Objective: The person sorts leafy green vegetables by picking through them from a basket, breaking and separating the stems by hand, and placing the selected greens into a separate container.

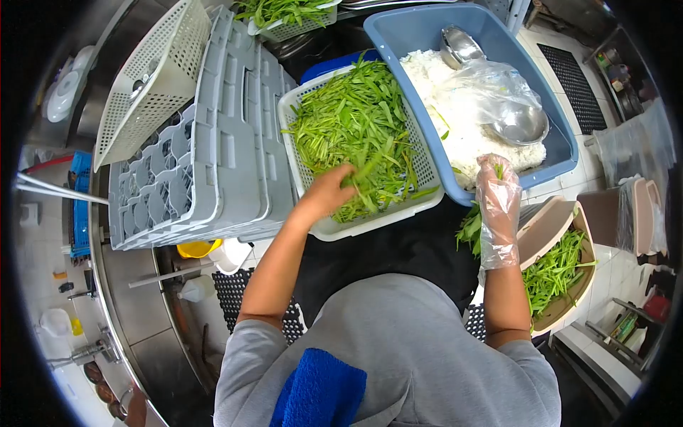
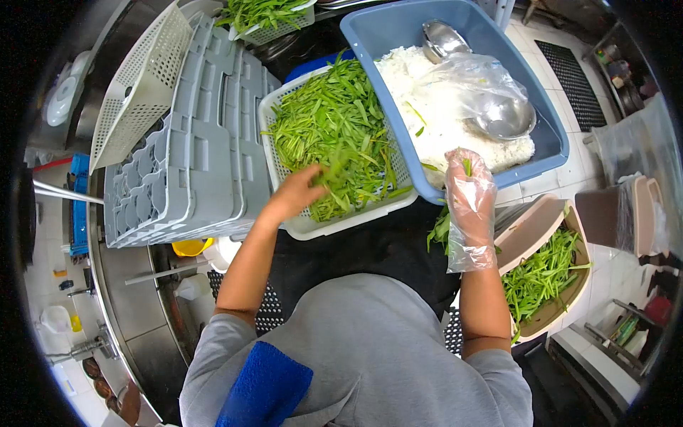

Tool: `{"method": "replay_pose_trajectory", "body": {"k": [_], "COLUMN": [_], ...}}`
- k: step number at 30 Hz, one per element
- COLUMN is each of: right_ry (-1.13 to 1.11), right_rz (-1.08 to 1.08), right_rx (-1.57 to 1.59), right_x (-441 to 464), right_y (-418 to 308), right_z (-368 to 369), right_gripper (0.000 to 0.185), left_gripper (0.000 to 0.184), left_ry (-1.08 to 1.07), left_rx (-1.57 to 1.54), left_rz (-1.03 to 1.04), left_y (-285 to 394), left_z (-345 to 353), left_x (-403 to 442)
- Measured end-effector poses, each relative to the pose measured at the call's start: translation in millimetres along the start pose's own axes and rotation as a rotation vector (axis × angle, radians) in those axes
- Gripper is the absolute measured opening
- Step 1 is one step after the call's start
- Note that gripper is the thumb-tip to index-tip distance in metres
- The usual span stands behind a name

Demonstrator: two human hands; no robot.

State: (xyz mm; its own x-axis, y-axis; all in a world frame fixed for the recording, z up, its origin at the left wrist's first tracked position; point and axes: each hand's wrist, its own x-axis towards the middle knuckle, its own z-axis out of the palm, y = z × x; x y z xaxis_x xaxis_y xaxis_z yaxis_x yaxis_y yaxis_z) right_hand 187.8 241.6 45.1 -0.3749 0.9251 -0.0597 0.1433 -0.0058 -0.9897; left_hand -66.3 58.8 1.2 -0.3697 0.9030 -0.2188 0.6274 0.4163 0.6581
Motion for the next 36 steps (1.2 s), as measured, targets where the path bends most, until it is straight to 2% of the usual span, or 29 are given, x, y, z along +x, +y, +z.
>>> {"method": "replay_pose_trajectory", "body": {"k": [1, 4, 5, 8, 12, 15, 20, 22, 23, 24, 26, 27, 29, 30, 32, 34, 36], "right_ry": [0.004, -0.008, -0.014, -0.017, -0.008, -0.008, -0.006, -0.005, 0.008, 0.002, -0.004, -0.006, -0.004, -0.006, -0.005, 0.001, -0.016], "right_rz": [-0.002, -0.041, -0.036, -0.071, -0.123, -0.114, -0.134, -0.083, -0.068, -0.075, -0.073, -0.078, -0.087, -0.092, -0.075, -0.066, -0.12], "right_rx": [-0.002, -0.036, -0.044, -0.031, -0.003, -0.028, -0.011, -0.039, -0.06, -0.057, -0.024, 0.005, 0.009, 0.01, -0.01, -0.03, -0.065], "right_x": [0, 1, 1, 4, 5, 6, 5, 3, 4, 3, 2, 4, 5, 3, 2, 3, 3], "right_y": [0, 1, 2, 11, 14, 16, 15, 6, 9, 8, 7, 12, 12, 13, 13, 14, 14], "right_z": [-1, -3, -3, -1, 1, -2, 1, -1, -1, 0, -1, -2, -1, -1, -2, -3, -4], "right_gripper": [0.018, 0.017, 0.017, 0.016, 0.015, 0.014, 0.014, 0.017, 0.017, 0.017, 0.017, 0.016, 0.015, 0.015, 0.015, 0.016, 0.016], "left_gripper": [0.05, 0.053, 0.048, 0.04, 0.037, 0.034, 0.034, 0.034, 0.029, 0.029, 0.018, 0.018, 0.024, 0.024, 0.026, 0.028, 0.031], "left_ry": [-0.051, -0.074, 0.016, 0.104, 0.143, 0.305, 0.451, 0.313, 0.361, 0.37, 0.118, 0.12, -0.032, -0.043, -0.283, -0.317, -0.105], "left_rx": [-0.026, 0.071, 0.114, 0.178, 0.191, 0.258, 0.256, 0.361, 0.463, 0.466, 0.461, 0.464, 0.524, 0.523, 0.258, 0.18, 0.4], "left_rz": [0.081, -0.017, -0.021, -0.002, 0.037, 0.115, 0.115, 0.088, 0.214, 0.211, 0.103, 0.105, 0.121, 0.119, 0.075, 0.076, 0.037], "left_y": [-3, -11, -10, -3, -5, -9, -6, -13, -38, -38, -32, -31, -15, -10, -2, 1, -1], "left_z": [6, 9, 9, 5, 28, 41, 52, 63, 80, 83, 85, 88, 83, 78, 68, 56, 51], "left_x": [-4, -5, -5, 5, 22, 34, 54, 58, 65, 64, 62, 56, 39, 33, 20, 11, 8]}}
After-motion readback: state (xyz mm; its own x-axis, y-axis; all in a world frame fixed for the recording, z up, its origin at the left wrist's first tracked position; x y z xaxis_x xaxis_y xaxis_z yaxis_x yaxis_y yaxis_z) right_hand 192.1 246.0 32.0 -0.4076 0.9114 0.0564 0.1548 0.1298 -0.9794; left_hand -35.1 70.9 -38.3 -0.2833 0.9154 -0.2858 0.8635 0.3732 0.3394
